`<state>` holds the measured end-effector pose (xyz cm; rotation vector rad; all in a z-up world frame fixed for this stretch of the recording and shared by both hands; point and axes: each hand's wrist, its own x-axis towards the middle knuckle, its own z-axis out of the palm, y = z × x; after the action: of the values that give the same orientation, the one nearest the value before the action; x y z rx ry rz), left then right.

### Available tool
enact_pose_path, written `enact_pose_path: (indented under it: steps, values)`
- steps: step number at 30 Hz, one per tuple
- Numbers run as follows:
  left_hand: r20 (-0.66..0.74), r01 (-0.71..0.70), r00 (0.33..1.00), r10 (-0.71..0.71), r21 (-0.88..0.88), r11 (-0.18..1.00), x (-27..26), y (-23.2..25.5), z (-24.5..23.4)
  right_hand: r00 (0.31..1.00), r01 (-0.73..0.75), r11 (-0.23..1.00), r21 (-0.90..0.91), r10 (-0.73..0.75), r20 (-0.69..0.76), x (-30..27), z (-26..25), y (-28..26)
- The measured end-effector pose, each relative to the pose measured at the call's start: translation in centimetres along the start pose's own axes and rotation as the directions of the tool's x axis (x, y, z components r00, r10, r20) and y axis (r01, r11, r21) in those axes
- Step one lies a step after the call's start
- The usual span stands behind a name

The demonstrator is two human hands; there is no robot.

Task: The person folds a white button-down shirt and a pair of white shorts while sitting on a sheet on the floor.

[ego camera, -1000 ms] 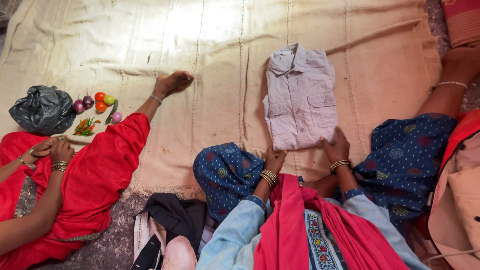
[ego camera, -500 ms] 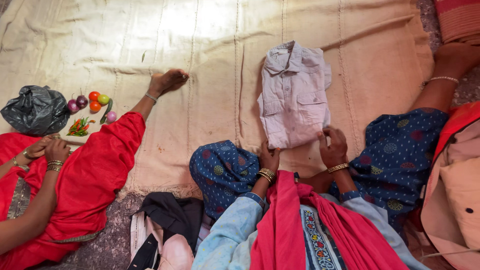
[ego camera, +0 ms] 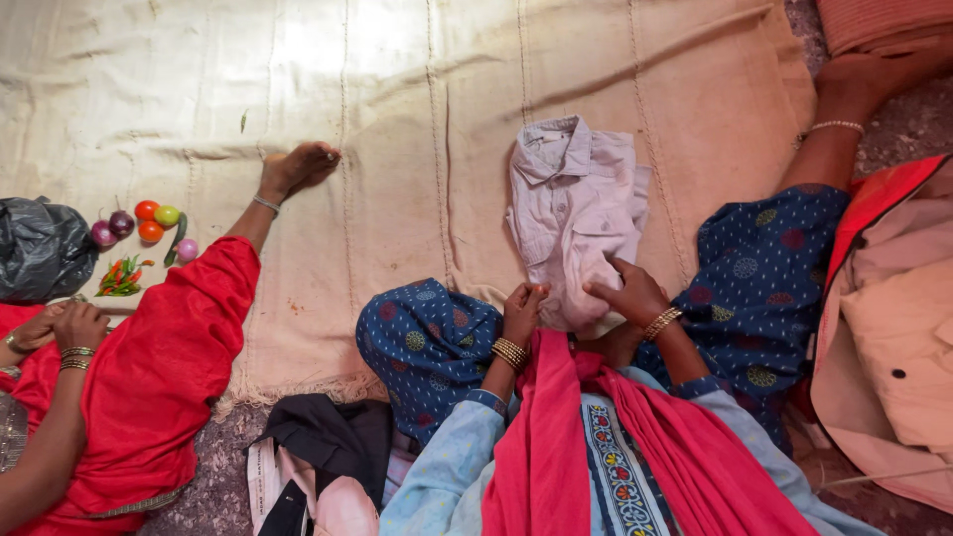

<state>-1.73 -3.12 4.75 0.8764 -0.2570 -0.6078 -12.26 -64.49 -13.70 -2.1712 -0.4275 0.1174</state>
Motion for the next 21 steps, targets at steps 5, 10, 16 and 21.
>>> enact_pose_path:
  steps: [5,10,16,21]
  values:
    - [0.045,-0.034,0.998,0.033,0.032,0.999,0.2,-0.2,-1.6,0.87,-0.484,0.741,0.465,0.348,0.35,-0.3,-3.0,-2.7]
    - [-0.135,0.013,0.991,0.011,0.176,0.984,-0.5,-0.4,-3.0,0.977,-0.205,0.539,0.817,0.071,0.199,-1.0,-6.9,-7.9]
    - [0.023,-0.03,0.999,0.031,-0.056,0.998,0.1,-0.2,-3.6,0.938,-0.095,0.874,0.477,-0.082,0.337,-0.8,-8.8,-10.0]
    - [0.1,-0.024,0.994,0.039,-0.151,0.988,-0.1,-0.3,-4.4,0.962,-0.249,-0.007,0.969,-0.121,0.246,-2.3,-9.2,-9.0]
